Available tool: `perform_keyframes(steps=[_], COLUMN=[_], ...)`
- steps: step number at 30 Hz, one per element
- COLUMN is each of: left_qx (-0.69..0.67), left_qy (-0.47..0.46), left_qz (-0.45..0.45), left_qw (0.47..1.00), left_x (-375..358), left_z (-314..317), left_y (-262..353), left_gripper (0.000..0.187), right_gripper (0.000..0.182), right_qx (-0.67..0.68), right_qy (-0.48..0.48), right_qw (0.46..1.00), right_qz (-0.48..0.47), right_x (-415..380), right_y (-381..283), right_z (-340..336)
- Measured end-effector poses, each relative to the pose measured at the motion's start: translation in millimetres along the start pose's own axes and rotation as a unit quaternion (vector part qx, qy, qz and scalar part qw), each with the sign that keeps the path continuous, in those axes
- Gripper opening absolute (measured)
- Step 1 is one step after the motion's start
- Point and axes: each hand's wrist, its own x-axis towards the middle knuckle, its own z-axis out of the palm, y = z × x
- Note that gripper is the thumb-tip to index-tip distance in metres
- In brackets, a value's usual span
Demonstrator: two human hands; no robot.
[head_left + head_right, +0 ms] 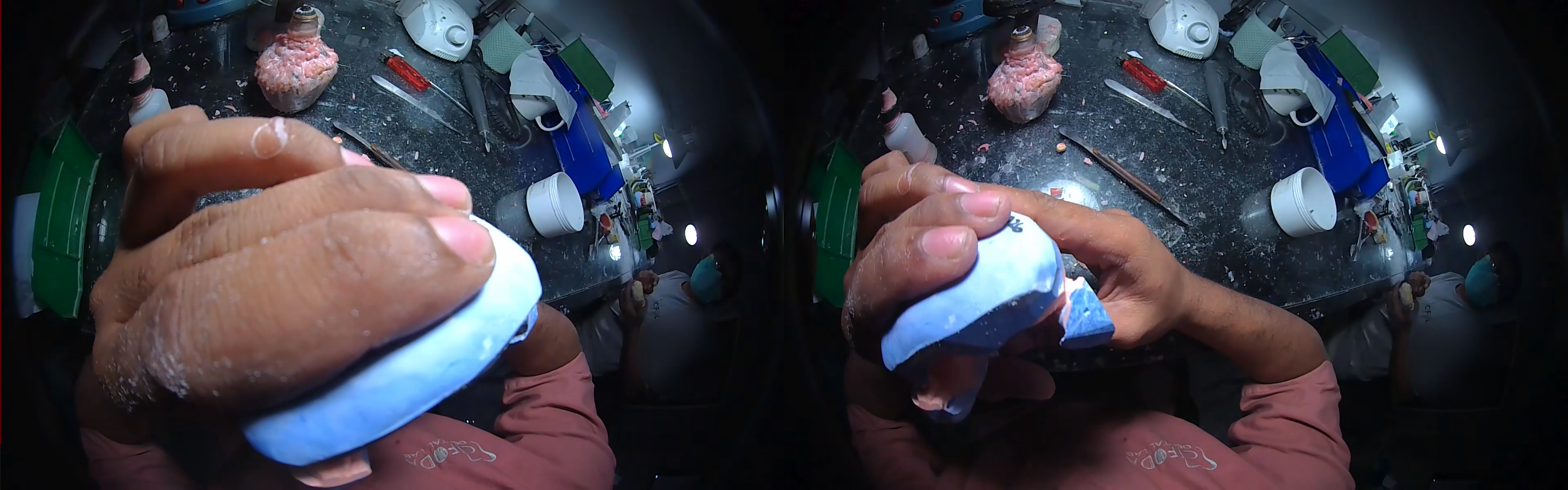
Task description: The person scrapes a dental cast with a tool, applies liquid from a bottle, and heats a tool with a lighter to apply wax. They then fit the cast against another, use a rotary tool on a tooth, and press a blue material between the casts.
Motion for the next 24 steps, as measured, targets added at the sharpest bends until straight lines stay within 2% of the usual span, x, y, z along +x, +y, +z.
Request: perform_keyframes(steps=[2,3,4,7,8,9,11,12,13,14,15,16,17,18,20,23,24], left_qx=[-0.007,-0.019,-0.031,-0.086,-0.033,0.035,-0.177,-0.239,-0.307,-0.259,-0.210,-0.172,-0.014,0.001,0.012,-0.043,-0.088], left_qy=[-0.005,0.034,0.072,0.088,0.047,0.093,0.126,0.102,0.101,0.098,0.095,0.096,0.066,0.065,0.038,0.001,0.003], left_qz=[-0.009,-0.031,-0.053,-0.057,-0.038,0.212,0.137,0.096,0.132,0.111,0.090,0.116,0.196,0.221,0.266,0.251,0.205], left_qw=[1.000,0.999,0.995,0.991,0.998,0.972,0.966,0.961,0.937,0.955,0.969,0.973,0.978,0.973,0.963,0.967,0.975], left_x=[-1.7,-4.7,-7.5,-10.5,-11.7,5.8,-5.3,-4.9,-3.2,-1.6,0.6,2.4,7.7,11.6,14.7,10.2,6.4], left_z=[2.9,10.3,16.3,21.1,12.2,15.0,25.9,24.7,30.4,29.7,30.0,29.7,15.2,12.2,5.6,4.6,7.9], left_y=[1.6,2.8,2.5,-6.3,-19.9,-53.9,-78.4,-79.0,-98.5,-90.4,-82.0,-84.6,-86.6,-84.6,-89.0,-101.1,-98.6], left_gripper=[0.068,0.067,0.066,0.061,0.066,0.089,0.111,0.114,0.110,0.107,0.104,0.096,0.095,0.096,0.100,0.101,0.102], right_gripper=[0.076,0.076,0.076,0.080,0.080,0.081,0.076,0.074,0.072,0.070,0.080,0.080,0.080,0.080,0.077,0.071,0.069], right_qx=[-0.019,-0.039,-0.039,-0.046,-0.047,-0.046,-0.209,-0.240,-0.270,-0.424,-0.527,-0.498,-0.469,-0.477,-0.484,-0.493,-0.511], right_qy=[0.000,-0.001,-0.001,0.007,0.023,0.038,0.076,0.087,0.100,0.094,0.031,0.018,0.006,0.035,0.027,0.019,0.011], right_qw=[1.000,0.999,0.999,0.999,0.997,0.995,0.969,0.966,0.957,0.899,0.844,0.857,0.867,0.861,0.851,0.845,0.829], right_qz=[-0.001,-0.004,-0.004,0.026,0.052,0.076,0.107,0.040,-0.027,-0.050,-0.095,-0.131,-0.167,-0.175,-0.203,-0.209,-0.226], right_x=[3.4,6.9,4.1,-1.8,0.4,2.0,5.3,7.6,8.7,13.0,16.2,18.4,19.4,15.7,16.0,22.8,23.8], right_y=[-18.0,-24.8,-20.5,-8.0,-8.9,-10.1,-35.4,-27.1,-18.6,-28.7,-32.9,-27.7,-22.6,-25.0,-28.4,-36.8,-37.2], right_z=[1.7,3.1,1.8,-4.7,-7.1,-9.5,-19.6,-27.5,-34.0,-33.0,-36.2,-40.0,-42.0,-33.2,-35.7,-38.1,-38.6])
